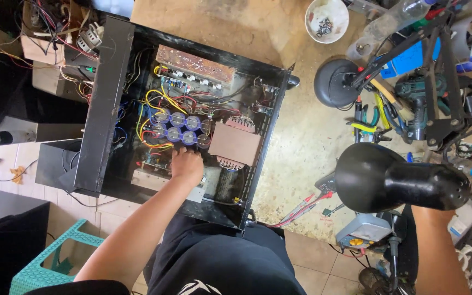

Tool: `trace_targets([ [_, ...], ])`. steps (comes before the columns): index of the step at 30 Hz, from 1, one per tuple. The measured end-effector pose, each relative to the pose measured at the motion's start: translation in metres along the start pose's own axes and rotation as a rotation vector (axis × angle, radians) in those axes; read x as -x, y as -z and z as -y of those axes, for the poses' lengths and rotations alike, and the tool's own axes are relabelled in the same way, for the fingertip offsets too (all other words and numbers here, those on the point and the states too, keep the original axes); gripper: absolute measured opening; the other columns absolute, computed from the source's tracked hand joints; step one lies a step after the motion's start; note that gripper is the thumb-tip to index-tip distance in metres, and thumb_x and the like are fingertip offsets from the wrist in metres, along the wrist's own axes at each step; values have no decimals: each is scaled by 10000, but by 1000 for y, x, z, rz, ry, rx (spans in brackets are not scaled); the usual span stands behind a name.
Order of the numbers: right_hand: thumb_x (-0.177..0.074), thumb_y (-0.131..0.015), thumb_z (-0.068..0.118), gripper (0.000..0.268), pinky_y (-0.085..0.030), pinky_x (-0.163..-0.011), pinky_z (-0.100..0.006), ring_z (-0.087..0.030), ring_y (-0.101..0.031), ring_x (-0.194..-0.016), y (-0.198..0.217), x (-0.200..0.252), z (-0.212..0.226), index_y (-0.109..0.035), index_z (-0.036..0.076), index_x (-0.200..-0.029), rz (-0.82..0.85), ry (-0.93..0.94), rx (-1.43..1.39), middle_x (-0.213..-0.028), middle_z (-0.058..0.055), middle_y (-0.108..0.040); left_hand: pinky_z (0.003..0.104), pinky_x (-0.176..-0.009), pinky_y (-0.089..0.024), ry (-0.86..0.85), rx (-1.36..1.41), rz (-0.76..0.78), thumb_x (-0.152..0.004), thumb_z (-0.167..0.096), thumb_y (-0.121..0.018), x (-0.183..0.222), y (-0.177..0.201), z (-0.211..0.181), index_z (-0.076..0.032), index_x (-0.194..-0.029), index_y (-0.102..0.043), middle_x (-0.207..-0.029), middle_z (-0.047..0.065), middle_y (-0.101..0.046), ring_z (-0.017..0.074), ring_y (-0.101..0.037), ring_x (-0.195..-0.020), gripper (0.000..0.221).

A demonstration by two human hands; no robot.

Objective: Repairing or assembling an audio amplifier by connecting internal wiring and testing components with a multimeter.

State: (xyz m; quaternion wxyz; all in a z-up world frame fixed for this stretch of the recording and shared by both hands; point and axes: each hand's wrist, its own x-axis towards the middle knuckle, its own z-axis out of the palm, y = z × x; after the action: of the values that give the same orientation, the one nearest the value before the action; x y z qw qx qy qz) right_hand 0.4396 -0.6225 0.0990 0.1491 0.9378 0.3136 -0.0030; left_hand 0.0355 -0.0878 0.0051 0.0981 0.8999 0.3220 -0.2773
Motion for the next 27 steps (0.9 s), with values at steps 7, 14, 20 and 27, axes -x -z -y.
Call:
trace_targets([
  [7, -965, -666, 200, 262, -419, -1168, -499, -420, -535, -1305, 141, 120, 122, -724, -55, -983, -180, 106, -463, -1407, -262, -608, 385, -763, -593, 58, 78, 75, -1019, -349, -632, 20, 60, 5, -57, -887, -798, -899, 112, -765, 285, -718, -853, 362],
  [14, -969, -425, 130, 458, -470, -1111, -682, -539, -688, -1137, 238, 118, 310, -527, -201, -1269, 1010, -692, -2160, -1206, -435, -694, 356, -450, -540, -116, 178, -293, -945, -289, -773, 24, 57, 29, -139, -1004, -694, -747, 22, -704, 196, -665, -620, 180],
  [20, -1012, -502, 383, 378, -563, -944, -560, -373, -736, -1059, 236, 71, 382, -565, 122, -746, 1295, -265, -2326, -1081, -198, -773, 388, -607, -575, -288, 134, -621, -920, -231, -687, 15, 41, 52, -189, -824, -669, -823, 21, -678, 261, -716, -723, 106],
  [27, -1019, -479, 301, 300, -562, -975, -578, -405, -714, -1080, 247, 25, 446, -455, 113, -787, 1295, -217, -2058, -1203, -226, -703, 411, -623, -600, -368, 175, -537, -954, -274, -659, 15, 42, 89, -151, -838, -621, -858, 26, -626, 278, -664, -916, 173],
])
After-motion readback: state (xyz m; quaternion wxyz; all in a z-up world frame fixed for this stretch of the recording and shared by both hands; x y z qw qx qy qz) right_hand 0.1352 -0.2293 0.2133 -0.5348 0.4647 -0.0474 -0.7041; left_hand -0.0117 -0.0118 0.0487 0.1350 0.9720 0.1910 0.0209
